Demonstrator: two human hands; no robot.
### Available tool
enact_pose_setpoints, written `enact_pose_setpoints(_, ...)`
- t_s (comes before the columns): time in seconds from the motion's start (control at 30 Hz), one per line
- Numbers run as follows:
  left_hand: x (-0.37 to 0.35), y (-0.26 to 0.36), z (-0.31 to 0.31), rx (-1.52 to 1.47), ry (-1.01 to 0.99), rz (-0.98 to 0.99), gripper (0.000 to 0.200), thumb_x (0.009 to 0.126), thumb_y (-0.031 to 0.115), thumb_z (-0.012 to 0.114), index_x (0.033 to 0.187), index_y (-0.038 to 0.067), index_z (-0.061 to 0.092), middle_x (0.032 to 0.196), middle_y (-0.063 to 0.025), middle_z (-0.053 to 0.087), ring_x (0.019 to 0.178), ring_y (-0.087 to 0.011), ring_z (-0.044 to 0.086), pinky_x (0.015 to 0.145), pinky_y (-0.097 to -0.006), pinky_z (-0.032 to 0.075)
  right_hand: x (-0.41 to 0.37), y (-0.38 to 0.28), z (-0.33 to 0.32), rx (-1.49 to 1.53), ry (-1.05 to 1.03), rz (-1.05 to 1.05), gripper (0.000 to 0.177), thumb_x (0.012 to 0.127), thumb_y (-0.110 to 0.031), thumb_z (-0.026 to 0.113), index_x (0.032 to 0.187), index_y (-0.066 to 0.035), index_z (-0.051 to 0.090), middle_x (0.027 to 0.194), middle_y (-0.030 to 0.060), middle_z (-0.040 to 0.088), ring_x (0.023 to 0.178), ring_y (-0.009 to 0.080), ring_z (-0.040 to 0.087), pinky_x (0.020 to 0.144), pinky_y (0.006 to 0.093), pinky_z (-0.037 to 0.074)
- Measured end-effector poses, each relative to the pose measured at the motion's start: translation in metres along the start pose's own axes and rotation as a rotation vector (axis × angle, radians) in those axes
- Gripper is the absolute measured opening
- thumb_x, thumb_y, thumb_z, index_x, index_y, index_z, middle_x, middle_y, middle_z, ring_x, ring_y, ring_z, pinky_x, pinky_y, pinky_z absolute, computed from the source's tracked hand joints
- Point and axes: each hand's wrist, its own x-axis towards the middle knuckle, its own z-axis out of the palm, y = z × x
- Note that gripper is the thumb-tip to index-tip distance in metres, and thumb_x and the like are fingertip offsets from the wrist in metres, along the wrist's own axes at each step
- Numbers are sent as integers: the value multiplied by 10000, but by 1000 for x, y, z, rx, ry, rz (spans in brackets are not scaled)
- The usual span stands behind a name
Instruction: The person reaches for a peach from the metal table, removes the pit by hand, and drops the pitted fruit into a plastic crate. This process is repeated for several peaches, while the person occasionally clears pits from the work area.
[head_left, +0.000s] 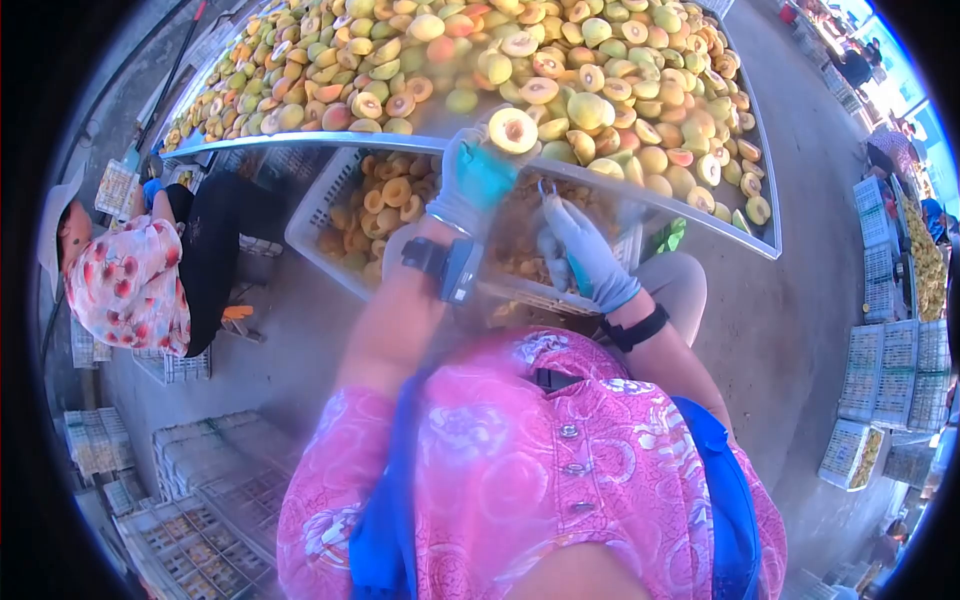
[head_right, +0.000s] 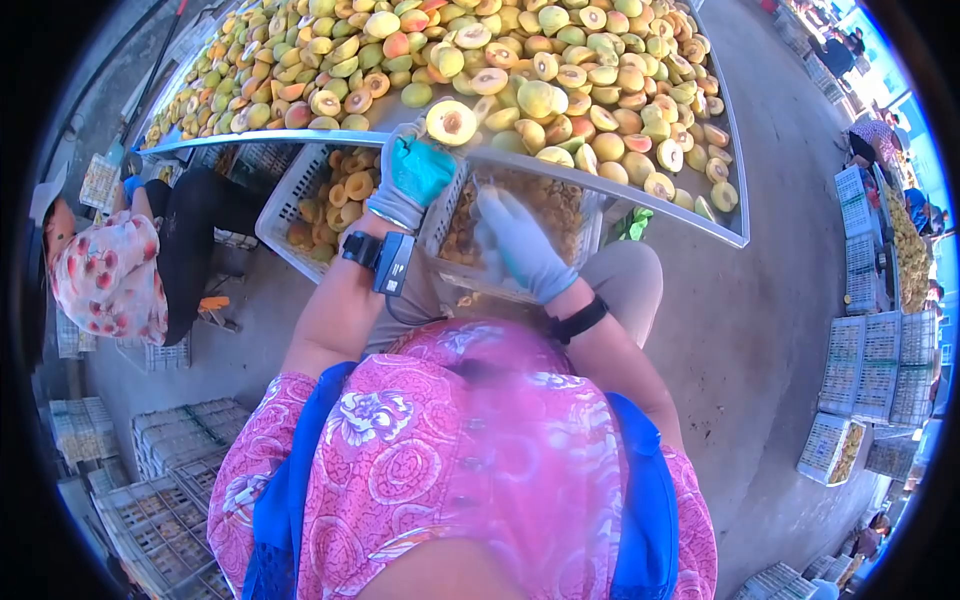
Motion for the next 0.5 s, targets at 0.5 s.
enact_pose_setpoints(0.5, -35, -46, 9, 310, 68, 215, 433, 968, 283, 402, 1268, -9, 510, 1142, -187, 605, 1049, -281, 607, 948, -410, 496, -6, -39, 28, -55, 49, -57, 325, 988, -413, 492, 1075, -108, 560, 667, -71, 410, 490, 22, 370, 396, 187, 301)
